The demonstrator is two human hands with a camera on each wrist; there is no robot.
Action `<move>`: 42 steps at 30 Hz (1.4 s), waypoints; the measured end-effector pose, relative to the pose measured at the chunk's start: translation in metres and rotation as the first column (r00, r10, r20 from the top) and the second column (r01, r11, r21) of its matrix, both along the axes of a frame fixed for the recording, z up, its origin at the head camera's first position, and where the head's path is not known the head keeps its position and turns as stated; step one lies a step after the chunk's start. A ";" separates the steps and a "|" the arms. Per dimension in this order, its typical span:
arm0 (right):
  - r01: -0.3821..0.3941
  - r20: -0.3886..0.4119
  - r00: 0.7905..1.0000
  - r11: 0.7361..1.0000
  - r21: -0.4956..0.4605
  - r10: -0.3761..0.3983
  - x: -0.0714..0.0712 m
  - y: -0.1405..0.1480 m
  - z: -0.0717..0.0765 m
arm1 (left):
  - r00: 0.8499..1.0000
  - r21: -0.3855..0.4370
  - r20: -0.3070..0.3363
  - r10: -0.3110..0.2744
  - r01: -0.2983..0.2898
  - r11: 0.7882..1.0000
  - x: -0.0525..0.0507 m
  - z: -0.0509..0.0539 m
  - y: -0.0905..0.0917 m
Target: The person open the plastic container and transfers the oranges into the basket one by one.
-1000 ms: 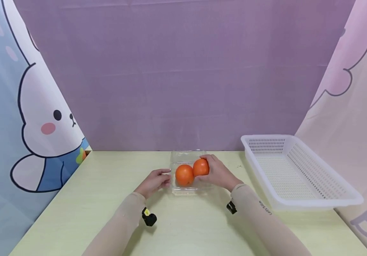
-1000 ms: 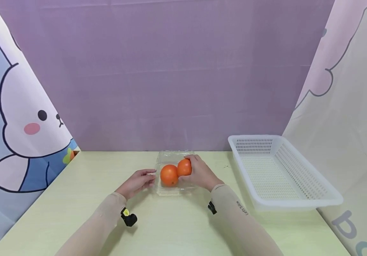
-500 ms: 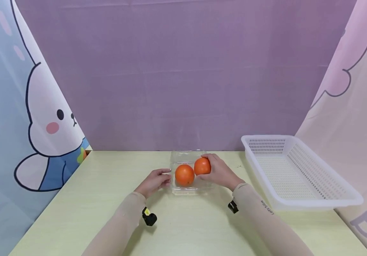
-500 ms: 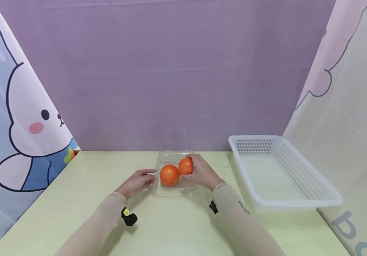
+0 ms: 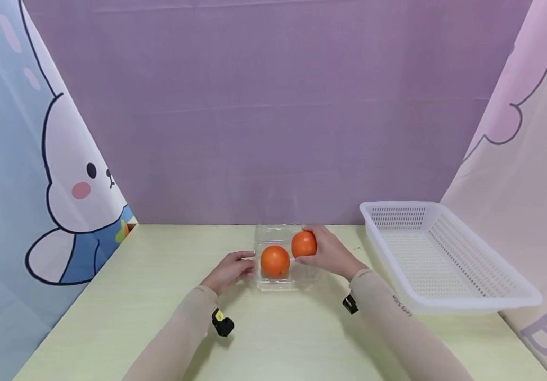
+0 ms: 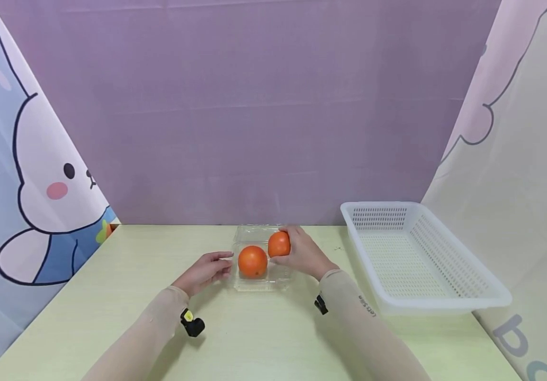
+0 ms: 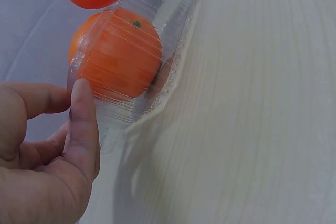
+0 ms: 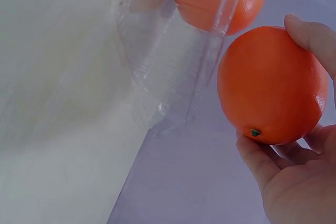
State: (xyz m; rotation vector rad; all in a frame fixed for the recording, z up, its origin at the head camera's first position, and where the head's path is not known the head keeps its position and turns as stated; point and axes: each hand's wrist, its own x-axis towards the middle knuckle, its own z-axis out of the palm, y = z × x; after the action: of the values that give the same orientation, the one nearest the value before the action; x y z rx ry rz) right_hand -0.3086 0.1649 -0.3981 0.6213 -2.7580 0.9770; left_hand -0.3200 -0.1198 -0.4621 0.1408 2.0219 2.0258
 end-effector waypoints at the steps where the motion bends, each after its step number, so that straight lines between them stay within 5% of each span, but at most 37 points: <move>1: -0.002 -0.001 1.000 1.000 0.000 0.002 0.000 0.001 0.001 | 1.000 -0.002 0.001 0.003 -0.003 1.000 0.000 0.000 0.000; 42: 0.039 -0.053 0.998 0.999 0.033 -0.037 -0.007 0.032 0.033 | 1.000 -0.007 -0.005 0.001 -0.001 1.000 -0.001 0.001 0.001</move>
State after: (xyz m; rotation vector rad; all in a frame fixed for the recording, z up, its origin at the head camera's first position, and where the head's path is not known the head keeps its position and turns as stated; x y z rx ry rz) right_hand -0.3157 0.1965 -0.3654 0.5886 -2.7358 0.8943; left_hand -0.3208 -0.1191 -0.4610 0.1435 2.0322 2.0212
